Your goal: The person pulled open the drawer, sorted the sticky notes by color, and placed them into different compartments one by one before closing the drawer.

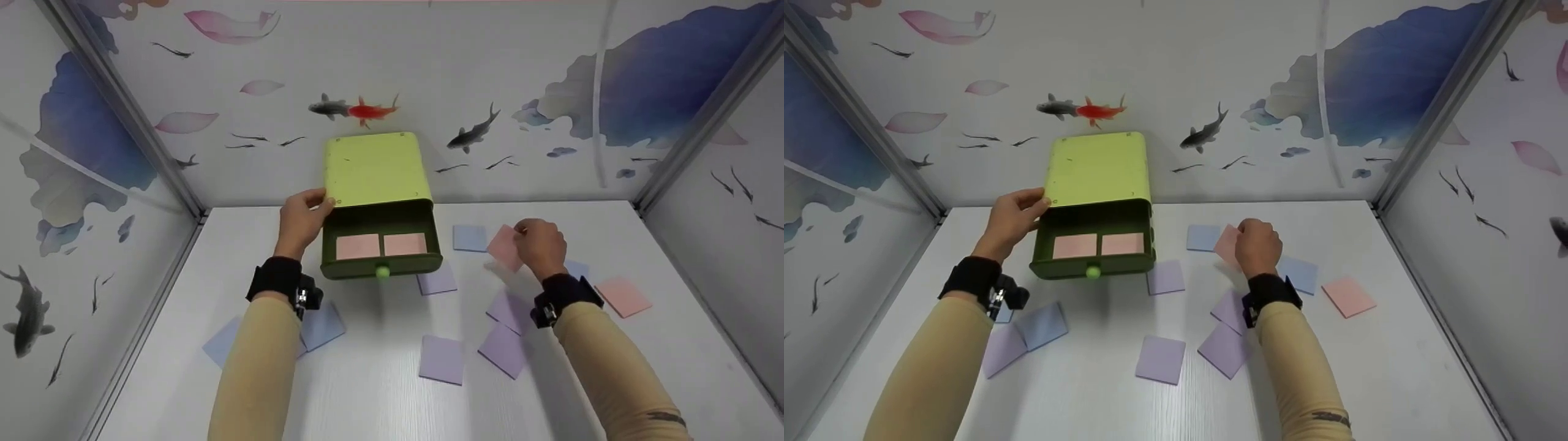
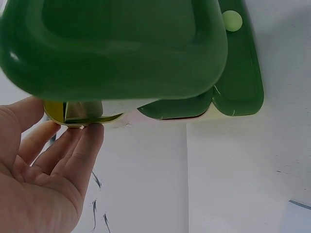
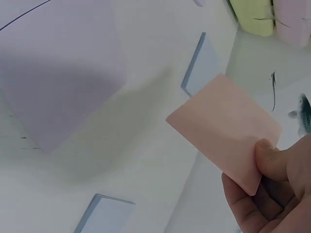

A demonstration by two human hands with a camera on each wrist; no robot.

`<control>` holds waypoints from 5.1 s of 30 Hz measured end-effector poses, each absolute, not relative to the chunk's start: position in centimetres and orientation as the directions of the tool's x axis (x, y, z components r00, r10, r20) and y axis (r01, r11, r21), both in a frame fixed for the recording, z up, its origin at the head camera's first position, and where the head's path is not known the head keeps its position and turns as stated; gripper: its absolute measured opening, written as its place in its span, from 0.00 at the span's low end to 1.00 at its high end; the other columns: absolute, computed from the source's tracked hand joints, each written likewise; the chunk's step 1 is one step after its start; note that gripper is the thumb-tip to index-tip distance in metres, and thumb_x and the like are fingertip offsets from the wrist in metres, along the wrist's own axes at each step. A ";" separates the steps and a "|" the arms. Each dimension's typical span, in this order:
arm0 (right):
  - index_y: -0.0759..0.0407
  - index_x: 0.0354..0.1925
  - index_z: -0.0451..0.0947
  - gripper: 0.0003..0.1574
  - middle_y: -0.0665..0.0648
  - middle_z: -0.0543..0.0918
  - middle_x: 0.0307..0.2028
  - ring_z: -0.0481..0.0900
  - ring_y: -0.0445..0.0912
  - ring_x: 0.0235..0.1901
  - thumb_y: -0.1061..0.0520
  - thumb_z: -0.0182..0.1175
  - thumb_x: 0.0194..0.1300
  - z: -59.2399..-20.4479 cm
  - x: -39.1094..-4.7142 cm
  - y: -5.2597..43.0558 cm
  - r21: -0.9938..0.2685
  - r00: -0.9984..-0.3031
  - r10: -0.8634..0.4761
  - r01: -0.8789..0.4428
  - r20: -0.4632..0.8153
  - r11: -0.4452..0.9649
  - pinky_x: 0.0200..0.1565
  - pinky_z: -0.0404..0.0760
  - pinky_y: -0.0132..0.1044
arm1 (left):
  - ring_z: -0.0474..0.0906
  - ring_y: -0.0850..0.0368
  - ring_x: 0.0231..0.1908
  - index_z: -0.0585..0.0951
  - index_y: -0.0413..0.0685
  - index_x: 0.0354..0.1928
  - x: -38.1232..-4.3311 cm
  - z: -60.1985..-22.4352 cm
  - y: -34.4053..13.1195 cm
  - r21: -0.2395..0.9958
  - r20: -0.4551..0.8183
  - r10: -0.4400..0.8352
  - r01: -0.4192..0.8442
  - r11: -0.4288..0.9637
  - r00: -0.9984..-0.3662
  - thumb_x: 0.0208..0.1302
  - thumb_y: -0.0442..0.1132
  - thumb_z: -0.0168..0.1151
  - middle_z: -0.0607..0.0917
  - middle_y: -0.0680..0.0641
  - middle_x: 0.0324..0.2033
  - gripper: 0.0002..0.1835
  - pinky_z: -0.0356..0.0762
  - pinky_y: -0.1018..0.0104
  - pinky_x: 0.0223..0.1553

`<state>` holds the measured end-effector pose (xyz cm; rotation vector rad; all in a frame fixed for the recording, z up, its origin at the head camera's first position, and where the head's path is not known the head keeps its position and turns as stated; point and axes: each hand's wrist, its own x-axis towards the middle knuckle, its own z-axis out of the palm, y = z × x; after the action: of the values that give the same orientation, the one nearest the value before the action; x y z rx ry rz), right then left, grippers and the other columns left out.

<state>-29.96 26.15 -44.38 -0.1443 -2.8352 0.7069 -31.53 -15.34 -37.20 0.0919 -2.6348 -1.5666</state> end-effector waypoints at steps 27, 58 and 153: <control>0.59 0.45 0.86 0.18 0.63 0.87 0.44 0.83 0.60 0.47 0.69 0.54 0.64 -33.9 -29.6 19.3 -0.453 -0.935 -0.023 -0.192 0.354 0.871 0.49 0.80 0.55 | 0.75 0.47 0.60 0.71 0.45 0.68 -31.1 -35.9 -15.0 0.840 -0.015 -0.090 -0.062 0.538 -0.996 0.71 0.47 0.54 0.79 0.41 0.61 0.26 0.73 0.53 0.61; 0.55 0.43 0.88 0.12 0.55 0.89 0.42 0.85 0.50 0.47 0.64 0.61 0.66 -32.0 -29.9 9.7 -0.341 -0.869 -0.410 -0.488 0.276 0.804 0.51 0.82 0.44 | 0.75 0.46 0.61 0.72 0.44 0.66 -31.2 -35.8 -15.1 0.847 -0.014 -0.078 -0.053 0.529 -0.997 0.71 0.45 0.56 0.79 0.40 0.60 0.25 0.72 0.53 0.62; 0.60 0.46 0.86 0.12 0.60 0.88 0.43 0.85 0.53 0.42 0.61 0.63 0.65 -35.0 -30.3 17.7 -0.376 -0.917 -0.340 -0.396 0.207 0.838 0.47 0.83 0.48 | 0.74 0.46 0.62 0.72 0.43 0.67 -31.4 -36.5 -15.6 0.855 -0.011 -0.068 -0.045 0.517 -0.998 0.71 0.46 0.56 0.78 0.39 0.61 0.26 0.72 0.54 0.62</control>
<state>-30.34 17.66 -34.98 0.5803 -2.8848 0.6333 -31.36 -15.60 -36.49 0.1006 -2.7157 -1.5287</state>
